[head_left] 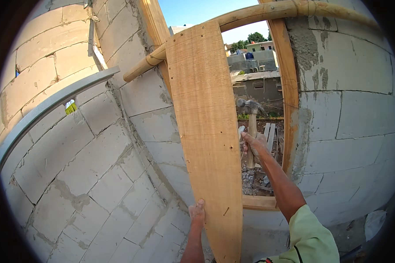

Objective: The person mixes cement with water in a bucket, positions a wooden board against a window opening to drive nails into it using a hammer, and applies mortar onto the wall beneath the window frame with a trowel.

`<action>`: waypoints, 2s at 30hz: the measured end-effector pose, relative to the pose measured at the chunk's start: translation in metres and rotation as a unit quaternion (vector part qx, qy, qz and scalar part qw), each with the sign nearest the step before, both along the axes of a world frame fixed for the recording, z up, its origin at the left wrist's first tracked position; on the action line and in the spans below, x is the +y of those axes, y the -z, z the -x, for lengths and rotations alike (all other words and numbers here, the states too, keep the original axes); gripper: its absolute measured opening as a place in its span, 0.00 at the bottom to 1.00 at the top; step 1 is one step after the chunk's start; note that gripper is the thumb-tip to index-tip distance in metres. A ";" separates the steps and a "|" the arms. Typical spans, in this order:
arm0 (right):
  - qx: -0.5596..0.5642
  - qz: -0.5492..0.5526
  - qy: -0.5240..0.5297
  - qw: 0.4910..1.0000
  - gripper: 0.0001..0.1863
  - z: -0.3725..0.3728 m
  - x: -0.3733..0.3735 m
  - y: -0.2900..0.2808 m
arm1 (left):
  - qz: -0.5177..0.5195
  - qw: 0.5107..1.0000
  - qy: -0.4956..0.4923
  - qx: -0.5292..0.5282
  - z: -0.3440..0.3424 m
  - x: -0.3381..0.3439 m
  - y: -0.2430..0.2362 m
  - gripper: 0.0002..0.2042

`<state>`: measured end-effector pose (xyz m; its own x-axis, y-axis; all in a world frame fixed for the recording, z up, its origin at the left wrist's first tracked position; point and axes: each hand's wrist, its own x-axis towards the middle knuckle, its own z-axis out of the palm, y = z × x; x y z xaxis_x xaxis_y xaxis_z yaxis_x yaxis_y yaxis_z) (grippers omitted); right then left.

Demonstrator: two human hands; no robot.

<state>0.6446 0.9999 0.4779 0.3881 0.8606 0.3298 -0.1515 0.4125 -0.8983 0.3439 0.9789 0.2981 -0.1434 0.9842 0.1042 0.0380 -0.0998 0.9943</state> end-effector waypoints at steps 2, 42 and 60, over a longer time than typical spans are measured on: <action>-0.002 -0.023 0.007 1.000 0.20 -0.003 0.007 -0.019 | -0.041 0.999 0.002 0.004 -0.007 0.001 0.002 0.30; 0.108 -0.147 -0.218 0.959 0.26 -0.004 0.073 -0.156 | -0.005 0.980 -0.079 -0.183 -0.073 0.026 0.014 0.29; -0.093 -0.247 -0.341 0.902 0.34 0.005 0.086 -0.176 | -0.188 0.957 0.131 -0.176 -0.033 0.044 0.074 0.17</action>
<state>0.6395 1.0860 0.6541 -0.2780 0.6077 0.7439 -0.3865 0.6382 -0.6658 0.3769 1.0233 0.2244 0.0109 0.8936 0.4487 -0.3688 -0.4135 0.8325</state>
